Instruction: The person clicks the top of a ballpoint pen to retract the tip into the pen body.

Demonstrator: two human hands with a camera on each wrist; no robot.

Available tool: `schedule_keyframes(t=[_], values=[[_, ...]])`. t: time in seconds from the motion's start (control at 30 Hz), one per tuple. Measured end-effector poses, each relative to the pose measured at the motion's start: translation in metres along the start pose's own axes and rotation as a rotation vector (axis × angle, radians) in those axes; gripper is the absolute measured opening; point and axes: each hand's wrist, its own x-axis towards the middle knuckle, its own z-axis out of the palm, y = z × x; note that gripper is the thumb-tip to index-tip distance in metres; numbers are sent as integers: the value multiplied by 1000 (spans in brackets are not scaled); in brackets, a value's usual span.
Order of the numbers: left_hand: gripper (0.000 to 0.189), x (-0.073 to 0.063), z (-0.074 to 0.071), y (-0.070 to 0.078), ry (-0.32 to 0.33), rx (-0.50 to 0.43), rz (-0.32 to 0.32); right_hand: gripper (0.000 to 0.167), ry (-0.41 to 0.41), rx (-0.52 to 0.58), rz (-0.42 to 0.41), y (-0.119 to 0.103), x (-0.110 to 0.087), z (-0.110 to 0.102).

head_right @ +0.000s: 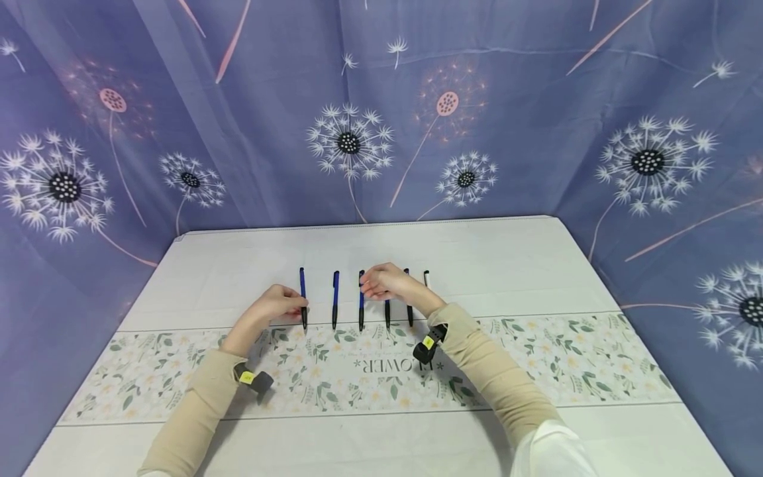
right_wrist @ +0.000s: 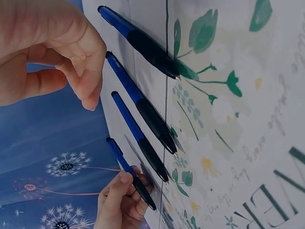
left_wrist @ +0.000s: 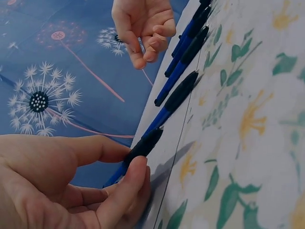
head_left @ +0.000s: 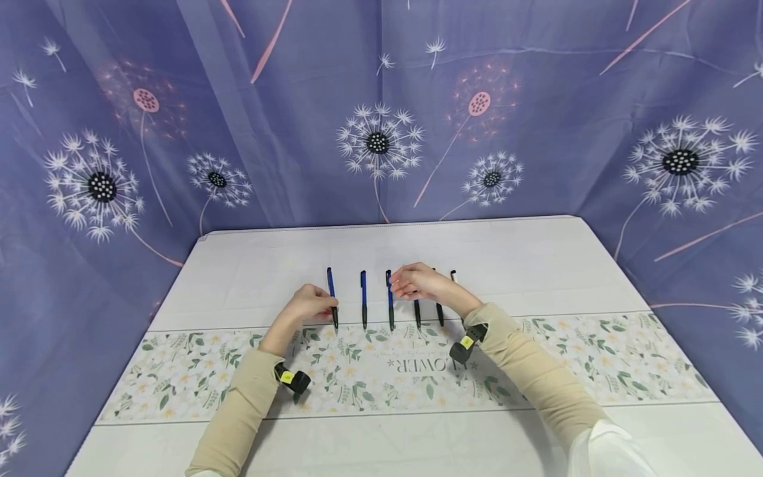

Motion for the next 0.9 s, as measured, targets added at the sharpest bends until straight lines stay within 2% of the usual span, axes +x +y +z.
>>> schedule_keyframes(t=[0.2,0.47,0.9], values=[[31,-1,-2,0,-44,-17,33,36,-25,-7,-25,-2,0,3],[28,-3,-2,1,-61,-39,37,39,-35,-6,-42,-5,-1,8],[31,-3,1,3,-140,-92,58,36,-18,38,-12,-9,8,19]])
